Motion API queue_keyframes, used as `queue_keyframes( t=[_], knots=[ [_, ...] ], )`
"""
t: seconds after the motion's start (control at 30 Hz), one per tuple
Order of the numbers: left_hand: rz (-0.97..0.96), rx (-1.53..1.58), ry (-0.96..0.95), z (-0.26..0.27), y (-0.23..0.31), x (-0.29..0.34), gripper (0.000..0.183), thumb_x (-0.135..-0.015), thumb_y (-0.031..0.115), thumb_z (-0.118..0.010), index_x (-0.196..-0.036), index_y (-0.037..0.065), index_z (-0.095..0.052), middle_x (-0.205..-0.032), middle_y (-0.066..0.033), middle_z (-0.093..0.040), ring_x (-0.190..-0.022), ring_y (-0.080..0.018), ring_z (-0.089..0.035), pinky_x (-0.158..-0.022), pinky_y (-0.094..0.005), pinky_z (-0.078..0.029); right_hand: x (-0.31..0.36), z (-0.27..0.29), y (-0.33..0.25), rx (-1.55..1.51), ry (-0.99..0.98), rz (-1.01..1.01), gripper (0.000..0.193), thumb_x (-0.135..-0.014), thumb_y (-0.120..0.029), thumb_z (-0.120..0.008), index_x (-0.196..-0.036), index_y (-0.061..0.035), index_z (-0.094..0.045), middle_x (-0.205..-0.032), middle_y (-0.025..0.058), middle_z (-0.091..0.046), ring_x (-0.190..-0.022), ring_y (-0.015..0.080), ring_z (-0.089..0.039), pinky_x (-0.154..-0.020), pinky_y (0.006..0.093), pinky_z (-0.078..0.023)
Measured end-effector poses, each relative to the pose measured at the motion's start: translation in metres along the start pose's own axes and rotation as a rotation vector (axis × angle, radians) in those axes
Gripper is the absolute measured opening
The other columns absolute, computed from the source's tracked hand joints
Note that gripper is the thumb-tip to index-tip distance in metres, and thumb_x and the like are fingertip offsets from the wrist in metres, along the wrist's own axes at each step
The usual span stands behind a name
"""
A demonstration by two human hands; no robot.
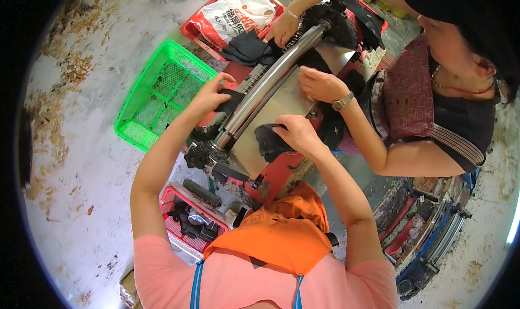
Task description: Skiving leather pieces using a specialized machine for shoe manufacturing.
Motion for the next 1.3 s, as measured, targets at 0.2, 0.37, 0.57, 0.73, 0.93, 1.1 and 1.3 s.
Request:
queue_keyframes(
  t=[0.2,0.37,0.57,0.73,0.93,1.1,1.3],
  knots=[
    [-0.292,-0.649,0.012,0.002,0.043,0.018,0.014,-0.070,0.004,-0.057,-0.083,-0.001,-0.061,-0.078,-0.0116,-0.054,-0.080,-0.0245,-0.055,-0.074,-0.0327,-0.044,-0.008,0.001,-0.009,0.198,0.128,0.025,0.018,-0.076,-0.018,-0.063,-0.076,-0.0003,-0.060,-0.069,0.0187,-0.058,-0.069,0.0371,-0.057,-0.061,0.0422,-0.045],
    [-0.454,-0.520,-0.269,-0.052,0.105,0.051,0.018,-0.073,0.014,-0.064,-0.085,0.000,-0.061,-0.085,-0.0123,-0.054,-0.086,-0.0275,-0.055,-0.076,-0.0343,-0.044,-0.013,0.024,-0.050,0.014,0.250,0.060,0.028,-0.079,-0.027,-0.062,-0.068,-0.0007,-0.059,-0.064,0.0191,-0.055,-0.064,0.0370,-0.056,-0.058,0.0435,-0.044],
    [-0.410,-1.131,0.116,-0.004,0.064,0.027,0.013,-0.073,0.012,-0.061,-0.082,0.003,-0.062,-0.088,-0.0147,-0.057,-0.082,-0.0327,-0.055,-0.072,-0.0404,-0.045,-0.005,-0.002,0.004,0.312,0.137,-0.039,0.032,-0.079,-0.030,-0.062,-0.068,-0.0005,-0.059,-0.064,0.0188,-0.056,-0.064,0.0368,-0.056,-0.057,0.0431,-0.044],
    [-0.048,-0.494,-0.117,-0.013,-0.007,0.007,0.018,-0.074,0.008,-0.061,-0.091,0.001,-0.062,-0.086,-0.0127,-0.061,-0.074,-0.0225,-0.058,-0.069,-0.0341,-0.045,-0.010,-0.005,-0.007,0.046,0.160,0.049,0.025,-0.076,-0.027,-0.064,-0.076,-0.0014,-0.062,-0.072,0.0174,-0.060,-0.071,0.0359,-0.059,-0.064,0.0404,-0.047],
    [-0.118,-0.331,0.104,0.020,0.026,0.001,0.021,-0.076,0.011,-0.056,-0.095,0.001,-0.061,-0.089,-0.0168,-0.059,-0.082,-0.0300,-0.058,-0.071,-0.0357,-0.046,-0.003,0.004,0.015,0.043,0.109,-0.107,0.020,-0.078,-0.021,-0.061,-0.081,-0.0010,-0.062,-0.076,0.0174,-0.060,-0.074,0.0343,-0.059,-0.066,0.0403,-0.047],
    [-0.118,-0.551,-0.169,-0.020,0.002,0.006,0.020,-0.080,0.010,-0.054,-0.096,-0.002,-0.059,-0.090,-0.0126,-0.059,-0.084,-0.0234,-0.056,-0.076,-0.0337,-0.044,-0.017,-0.001,-0.010,0.222,0.084,-0.086,0.020,-0.078,-0.023,-0.061,-0.076,-0.0039,-0.061,-0.074,0.0160,-0.060,-0.073,0.0345,-0.059,-0.066,0.0421,-0.047],
    [-0.071,-0.428,0.052,0.010,0.020,0.002,0.019,-0.078,0.006,-0.052,-0.094,-0.004,-0.057,-0.096,-0.0132,-0.059,-0.083,-0.0255,-0.057,-0.074,-0.0338,-0.045,-0.006,0.000,0.007,0.236,0.138,-0.002,0.023,-0.080,-0.026,-0.060,-0.075,-0.0035,-0.061,-0.069,0.0164,-0.060,-0.068,0.0353,-0.058,-0.060,0.0417,-0.047]
  ],
)
Point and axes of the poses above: each hand's wrist, its own x-axis away from the middle knuckle, its own z-axis out of the back of the hand, y = z × x, the point moved 8 cm from there along -x, towards the middle knuckle
